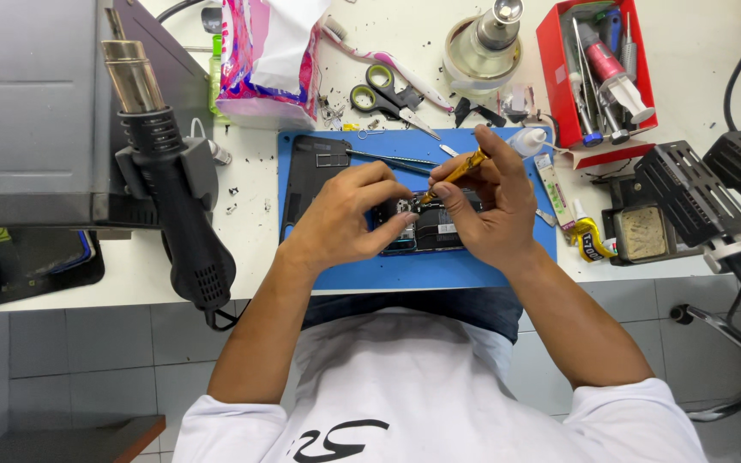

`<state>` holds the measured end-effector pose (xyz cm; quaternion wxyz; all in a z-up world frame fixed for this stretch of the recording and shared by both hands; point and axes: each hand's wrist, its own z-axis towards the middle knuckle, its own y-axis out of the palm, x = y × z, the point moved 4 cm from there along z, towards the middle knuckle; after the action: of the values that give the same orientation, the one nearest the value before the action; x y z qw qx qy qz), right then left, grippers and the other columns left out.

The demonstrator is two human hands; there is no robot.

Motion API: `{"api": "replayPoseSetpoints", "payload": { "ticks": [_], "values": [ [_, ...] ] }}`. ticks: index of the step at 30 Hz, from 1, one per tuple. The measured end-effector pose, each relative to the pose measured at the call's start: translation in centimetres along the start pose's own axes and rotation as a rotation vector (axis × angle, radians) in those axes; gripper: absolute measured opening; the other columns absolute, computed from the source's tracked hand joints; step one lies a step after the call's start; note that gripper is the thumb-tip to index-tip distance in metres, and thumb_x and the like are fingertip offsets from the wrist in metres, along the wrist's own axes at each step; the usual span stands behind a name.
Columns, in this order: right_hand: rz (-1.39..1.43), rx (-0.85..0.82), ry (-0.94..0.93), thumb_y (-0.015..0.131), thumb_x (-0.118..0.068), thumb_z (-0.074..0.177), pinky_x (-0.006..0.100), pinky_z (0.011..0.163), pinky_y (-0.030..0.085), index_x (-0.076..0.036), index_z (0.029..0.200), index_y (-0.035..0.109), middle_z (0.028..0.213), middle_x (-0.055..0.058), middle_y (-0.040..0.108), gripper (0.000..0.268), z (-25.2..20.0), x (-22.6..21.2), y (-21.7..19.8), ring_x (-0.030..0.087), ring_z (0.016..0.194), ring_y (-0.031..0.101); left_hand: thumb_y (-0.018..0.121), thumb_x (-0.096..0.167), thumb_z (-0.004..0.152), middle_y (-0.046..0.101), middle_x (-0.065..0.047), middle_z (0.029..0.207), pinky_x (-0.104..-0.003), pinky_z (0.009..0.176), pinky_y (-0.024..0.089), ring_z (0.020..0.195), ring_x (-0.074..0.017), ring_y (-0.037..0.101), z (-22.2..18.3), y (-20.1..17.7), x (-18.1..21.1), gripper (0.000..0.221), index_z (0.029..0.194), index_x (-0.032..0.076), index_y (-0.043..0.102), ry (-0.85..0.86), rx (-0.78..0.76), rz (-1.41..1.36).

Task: The person uses a screwdriver to remove screws from a disassembled mobile phone placed on a blue mat. They continue to unscrew and remove small components from the phone's internal assembly throughout the clip.

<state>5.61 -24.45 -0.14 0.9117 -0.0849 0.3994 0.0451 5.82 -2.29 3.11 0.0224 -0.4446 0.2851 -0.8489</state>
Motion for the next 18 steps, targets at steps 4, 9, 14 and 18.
{"api": "replayPoseSetpoints", "payload": {
  "ticks": [4,9,14,18],
  "values": [
    [0.035,0.047,0.031,0.075,0.013,0.107,0.048,0.089,0.072,0.005,0.172,0.033,0.112,0.029,0.076,0.079,-0.2,0.0,0.4,0.039,0.102,0.083,0.084,0.003,0.096,0.072,-0.008,0.087,-0.039,0.075,0.06,0.076,-0.0281,0.071,-0.2,0.5,-0.7,0.006,0.1,0.007,0.084,-0.003,-0.023,-0.007],
    [-0.021,0.106,0.039,0.075,0.014,0.108,0.048,0.09,0.071,0.005,0.171,0.032,0.112,0.03,0.075,0.077,-0.2,-0.2,-0.3,0.038,0.101,0.081,0.083,0.005,0.101,0.073,-0.005,0.087,-0.035,0.074,0.06,0.076,-0.0219,0.072,-0.3,0.6,-1.2,0.003,0.099,0.008,0.082,-0.049,0.004,-0.026],
    [-0.05,0.078,0.075,0.078,0.012,0.107,0.047,0.085,0.073,0.007,0.168,0.036,0.11,0.029,0.077,0.075,-0.2,-0.1,0.3,0.037,0.098,0.082,0.084,0.011,0.105,0.071,-0.003,0.089,-0.034,0.075,0.06,0.078,-0.0187,0.072,-0.5,0.5,-1.5,0.006,0.1,0.009,0.081,-0.041,0.044,-0.052],
    [-0.068,0.013,0.069,0.081,0.013,0.102,0.051,0.081,0.073,0.01,0.165,0.04,0.108,0.029,0.079,0.076,-0.7,0.0,1.0,0.04,0.094,0.084,0.085,0.02,0.105,0.071,-0.003,0.089,-0.035,0.076,0.06,0.078,-0.0201,0.073,-0.7,0.5,-1.5,0.013,0.099,0.01,0.08,-0.017,0.032,-0.048]
  ]
}}
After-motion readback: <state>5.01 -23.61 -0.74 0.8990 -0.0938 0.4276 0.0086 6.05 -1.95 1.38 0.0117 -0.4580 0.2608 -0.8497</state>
